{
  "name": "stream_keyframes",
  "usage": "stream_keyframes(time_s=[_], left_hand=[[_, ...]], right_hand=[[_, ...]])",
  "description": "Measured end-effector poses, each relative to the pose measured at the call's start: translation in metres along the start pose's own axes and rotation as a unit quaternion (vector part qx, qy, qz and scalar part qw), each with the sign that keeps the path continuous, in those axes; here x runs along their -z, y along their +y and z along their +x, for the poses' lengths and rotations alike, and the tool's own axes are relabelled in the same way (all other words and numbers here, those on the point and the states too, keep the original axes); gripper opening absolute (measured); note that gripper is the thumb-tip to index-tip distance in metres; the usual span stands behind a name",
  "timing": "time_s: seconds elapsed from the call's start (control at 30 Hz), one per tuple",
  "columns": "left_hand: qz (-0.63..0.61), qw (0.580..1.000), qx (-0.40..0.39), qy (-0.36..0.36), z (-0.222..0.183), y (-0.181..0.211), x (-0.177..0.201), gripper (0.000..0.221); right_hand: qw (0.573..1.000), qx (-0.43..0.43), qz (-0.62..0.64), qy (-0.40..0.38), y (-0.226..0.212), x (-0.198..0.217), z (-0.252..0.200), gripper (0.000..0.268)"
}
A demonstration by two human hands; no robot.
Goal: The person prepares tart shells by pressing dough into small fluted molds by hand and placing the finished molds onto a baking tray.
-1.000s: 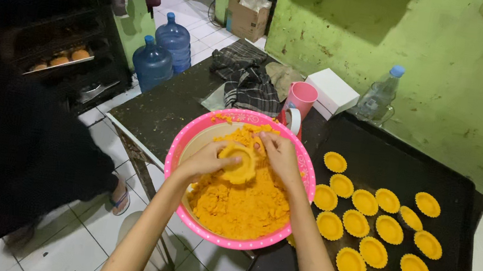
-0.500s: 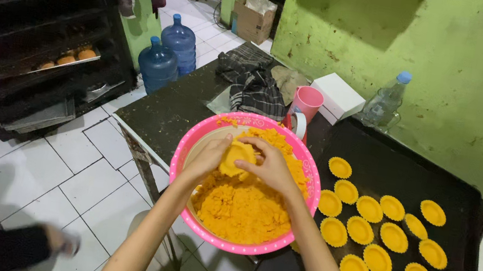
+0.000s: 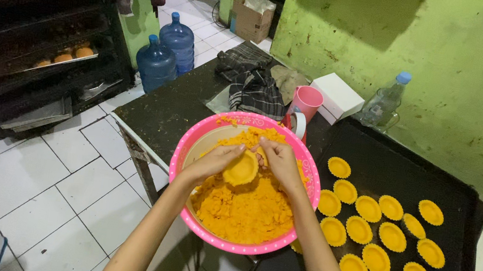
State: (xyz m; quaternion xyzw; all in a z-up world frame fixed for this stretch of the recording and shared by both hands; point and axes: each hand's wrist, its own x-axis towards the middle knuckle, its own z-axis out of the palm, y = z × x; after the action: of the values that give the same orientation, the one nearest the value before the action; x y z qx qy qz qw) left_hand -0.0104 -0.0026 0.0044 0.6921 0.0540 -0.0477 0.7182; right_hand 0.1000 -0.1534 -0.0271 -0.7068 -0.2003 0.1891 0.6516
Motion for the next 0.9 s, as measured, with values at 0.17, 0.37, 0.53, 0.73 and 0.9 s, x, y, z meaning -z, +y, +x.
stream_keyframes(time_s=[0.17,0.37,0.53,0.73,0.9], left_hand=[[0.024,0.996,-0.036,0.079,0.022,-0.033,0.016,0.043],[0.100,0.980,-0.063,0.159,0.026,-0.030,0.019,0.035],[0.090,0.977,-0.086,0.175,0.035,-0.040,0.025,0.038],[0.043,0.989,-0.081,0.118,0.046,-0.046,0.022,0.038],[-0.015,0.987,-0.089,0.132,0.026,-0.022,0.018,0.046]], right_hand=[[0.999,0.022,-0.032,0.014,-0.020,-0.009,-0.014,0.032],[0.987,0.113,-0.095,-0.059,-0.008,-0.014,-0.010,0.053],[0.992,0.084,-0.079,-0.057,-0.023,-0.015,-0.013,0.043],[0.999,0.044,0.004,-0.004,-0.014,-0.011,-0.003,0.018],[0.994,0.008,0.095,0.063,-0.004,-0.006,0.004,0.033]])
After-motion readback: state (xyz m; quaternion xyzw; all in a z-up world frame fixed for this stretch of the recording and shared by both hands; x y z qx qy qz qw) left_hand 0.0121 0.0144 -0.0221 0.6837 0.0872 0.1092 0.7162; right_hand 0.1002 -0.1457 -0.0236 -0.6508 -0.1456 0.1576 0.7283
